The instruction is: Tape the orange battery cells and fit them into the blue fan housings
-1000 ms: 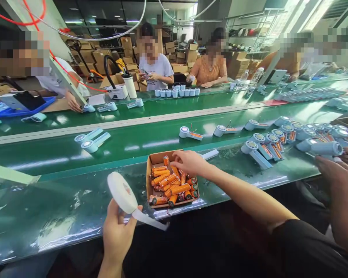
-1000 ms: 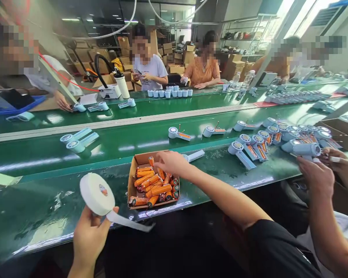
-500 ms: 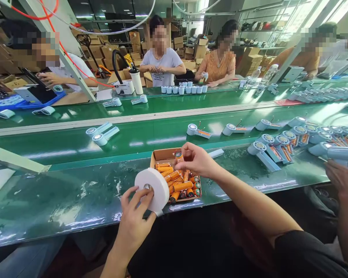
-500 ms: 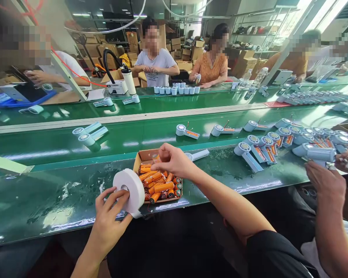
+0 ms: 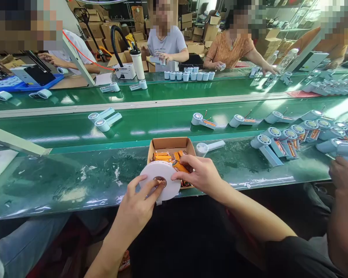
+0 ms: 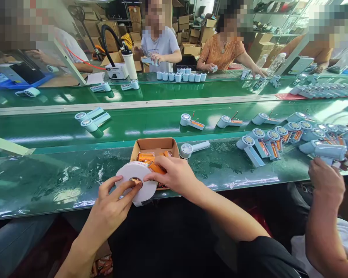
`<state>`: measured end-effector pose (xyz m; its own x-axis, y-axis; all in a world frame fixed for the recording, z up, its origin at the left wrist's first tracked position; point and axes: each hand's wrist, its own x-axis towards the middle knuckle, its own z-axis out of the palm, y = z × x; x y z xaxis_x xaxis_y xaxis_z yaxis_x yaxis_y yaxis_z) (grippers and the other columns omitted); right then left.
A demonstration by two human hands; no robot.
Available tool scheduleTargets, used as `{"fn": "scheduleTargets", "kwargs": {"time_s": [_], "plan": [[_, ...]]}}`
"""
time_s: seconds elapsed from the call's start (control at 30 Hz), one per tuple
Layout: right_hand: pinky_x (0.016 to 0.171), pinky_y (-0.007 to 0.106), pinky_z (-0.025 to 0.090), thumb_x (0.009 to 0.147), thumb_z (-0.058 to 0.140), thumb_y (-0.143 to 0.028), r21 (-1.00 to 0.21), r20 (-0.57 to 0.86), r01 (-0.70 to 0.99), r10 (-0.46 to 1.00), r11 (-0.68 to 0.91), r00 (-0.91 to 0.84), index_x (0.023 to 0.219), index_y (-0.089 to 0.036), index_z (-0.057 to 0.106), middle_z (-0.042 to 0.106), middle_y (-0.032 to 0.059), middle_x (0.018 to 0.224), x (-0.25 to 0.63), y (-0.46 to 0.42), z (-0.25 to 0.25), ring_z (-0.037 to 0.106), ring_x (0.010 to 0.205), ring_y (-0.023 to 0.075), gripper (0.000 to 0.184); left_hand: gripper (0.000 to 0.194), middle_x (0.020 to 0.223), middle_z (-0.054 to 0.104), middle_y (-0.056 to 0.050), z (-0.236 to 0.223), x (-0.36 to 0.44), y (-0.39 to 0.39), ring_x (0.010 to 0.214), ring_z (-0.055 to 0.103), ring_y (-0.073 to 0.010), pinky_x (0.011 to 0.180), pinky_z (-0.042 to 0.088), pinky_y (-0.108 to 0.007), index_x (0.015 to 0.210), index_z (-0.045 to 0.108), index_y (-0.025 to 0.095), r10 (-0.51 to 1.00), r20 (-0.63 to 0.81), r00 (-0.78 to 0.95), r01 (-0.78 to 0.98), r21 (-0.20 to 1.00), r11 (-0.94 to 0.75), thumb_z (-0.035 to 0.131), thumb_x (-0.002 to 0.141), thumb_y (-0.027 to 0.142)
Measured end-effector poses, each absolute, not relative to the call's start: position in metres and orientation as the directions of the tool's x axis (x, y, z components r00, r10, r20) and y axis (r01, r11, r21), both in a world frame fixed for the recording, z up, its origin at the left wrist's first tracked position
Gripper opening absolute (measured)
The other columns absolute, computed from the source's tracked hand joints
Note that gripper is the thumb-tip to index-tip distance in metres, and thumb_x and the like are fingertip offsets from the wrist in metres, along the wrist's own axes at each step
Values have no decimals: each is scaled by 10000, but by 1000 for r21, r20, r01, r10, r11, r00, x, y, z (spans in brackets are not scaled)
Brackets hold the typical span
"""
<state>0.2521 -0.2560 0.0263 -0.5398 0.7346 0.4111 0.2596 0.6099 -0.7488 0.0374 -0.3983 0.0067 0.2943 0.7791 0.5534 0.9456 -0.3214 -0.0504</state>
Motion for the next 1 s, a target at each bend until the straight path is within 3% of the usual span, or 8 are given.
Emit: {"fn": "scheduleTargets", "kwargs": {"time_s": [0.13,0.23,0.33,0.5,0.67,0.77,0.9,1.0], "plan": [[732,309,624,873,807,-430,-936,239,63,754,347,-612,1069,-250,711,790,32,940,265,-259,29,748,787,186,283,452,1166,780,-35,18,28,-395,1253,551,-303,1064,554,-409,1250,759,227,773,541,332,941,-132,-312,652,886,-17],[799,354,671,792,858,-325,-998,70,-36,756,61,-651,1122,-260,678,823,25,1021,272,-253,31,799,904,213,381,521,1200,762,-39,29,26,-388,1283,559,-277,1164,513,-449,1333,722,246,747,526,407,913,-204,-354,621,895,-17],[806,366,682,725,908,-291,-987,42,-153,824,-55,-565,1166,-250,671,837,29,1000,267,-253,23,810,897,223,503,506,1189,762,-35,34,38,-379,1277,549,-281,1172,509,-465,1353,712,241,724,555,410,911,-214,-352,632,912,7],[842,389,688,719,930,-374,-919,85,-394,982,12,-169,1183,-228,725,840,74,1075,255,-267,-4,812,972,260,527,444,1123,773,-42,24,62,-372,1206,526,-299,1197,475,-572,1289,747,223,729,619,291,953,-119,-280,670,908,8],[905,442,687,684,942,-309,-973,68,-227,907,-31,-416,1101,-226,840,843,43,1058,278,-259,6,807,999,287,437,501,1129,747,-24,35,52,-365,1201,578,-232,1270,438,-526,1362,707,272,709,555,435,881,-102,-461,649,934,19],[927,462,682,721,916,-280,-991,78,-131,894,22,-441,1097,-246,854,841,12,1067,289,-254,24,801,998,282,382,480,1071,735,1,53,47,-358,1191,589,-201,1306,399,-486,1302,729,242,655,551,516,835,-154,-529,629,922,-33],[895,467,694,708,943,-308,-968,158,-234,951,96,-267,1068,-265,857,842,13,1047,276,-259,23,805,967,280,373,434,1106,739,-18,60,55,-358,1176,567,-239,1271,444,-538,1276,733,212,645,572,507,858,-266,-439,639,918,-15],[862,446,700,689,963,-378,-924,142,-368,987,107,-70,1023,-255,861,846,37,1024,264,-264,6,811,947,278,371,419,1108,739,-44,53,64,-362,1174,562,-260,1237,476,-554,1299,730,225,690,596,410,909,-203,-365,634,941,28]]}}
